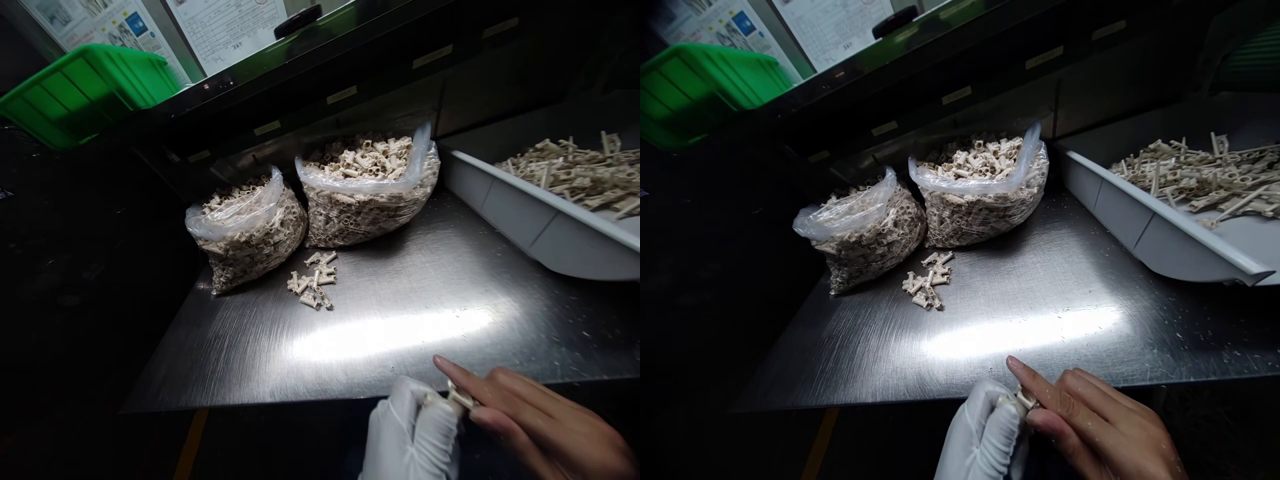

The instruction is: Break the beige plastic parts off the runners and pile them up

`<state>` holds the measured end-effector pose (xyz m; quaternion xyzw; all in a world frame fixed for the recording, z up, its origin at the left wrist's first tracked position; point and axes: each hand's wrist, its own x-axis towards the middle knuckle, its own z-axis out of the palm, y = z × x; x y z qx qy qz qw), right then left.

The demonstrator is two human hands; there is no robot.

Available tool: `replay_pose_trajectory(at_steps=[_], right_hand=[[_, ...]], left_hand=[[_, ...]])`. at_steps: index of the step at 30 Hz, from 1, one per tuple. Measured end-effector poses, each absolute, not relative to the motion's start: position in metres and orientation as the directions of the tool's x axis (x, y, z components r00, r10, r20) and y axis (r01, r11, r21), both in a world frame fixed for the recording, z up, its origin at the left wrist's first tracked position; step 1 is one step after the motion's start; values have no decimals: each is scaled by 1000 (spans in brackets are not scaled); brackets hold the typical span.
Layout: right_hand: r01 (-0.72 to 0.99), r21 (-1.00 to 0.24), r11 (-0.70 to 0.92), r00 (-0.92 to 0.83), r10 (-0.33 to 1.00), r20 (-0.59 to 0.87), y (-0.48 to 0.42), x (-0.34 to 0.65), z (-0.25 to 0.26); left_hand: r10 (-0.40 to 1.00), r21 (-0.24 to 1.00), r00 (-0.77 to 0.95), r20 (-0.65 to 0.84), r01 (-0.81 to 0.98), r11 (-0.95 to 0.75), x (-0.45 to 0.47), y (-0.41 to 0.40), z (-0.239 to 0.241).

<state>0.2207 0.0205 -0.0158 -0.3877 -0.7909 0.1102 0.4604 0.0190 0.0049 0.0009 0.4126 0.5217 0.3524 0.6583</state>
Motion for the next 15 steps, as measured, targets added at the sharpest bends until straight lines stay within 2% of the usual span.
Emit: replay_pose_trajectory(at_steps=[2, 4, 11, 15], right_hand=[[487, -567, 664, -276, 733, 622, 24, 221, -16], [474, -580, 662, -279, 738, 615, 27, 220, -17], [482, -580, 657, -284, 743, 606, 26, 219, -20], [487, -582, 651, -263, 745, 613, 21, 218, -20]], left_hand=[[787, 807, 421, -452, -182, 561, 18, 12, -8], [702, 714, 552, -449, -251, 653, 18, 17, -17], [501, 581, 781, -374, -223, 782, 10, 29, -23], [485, 571, 807, -337, -234, 787, 9, 30, -23]])
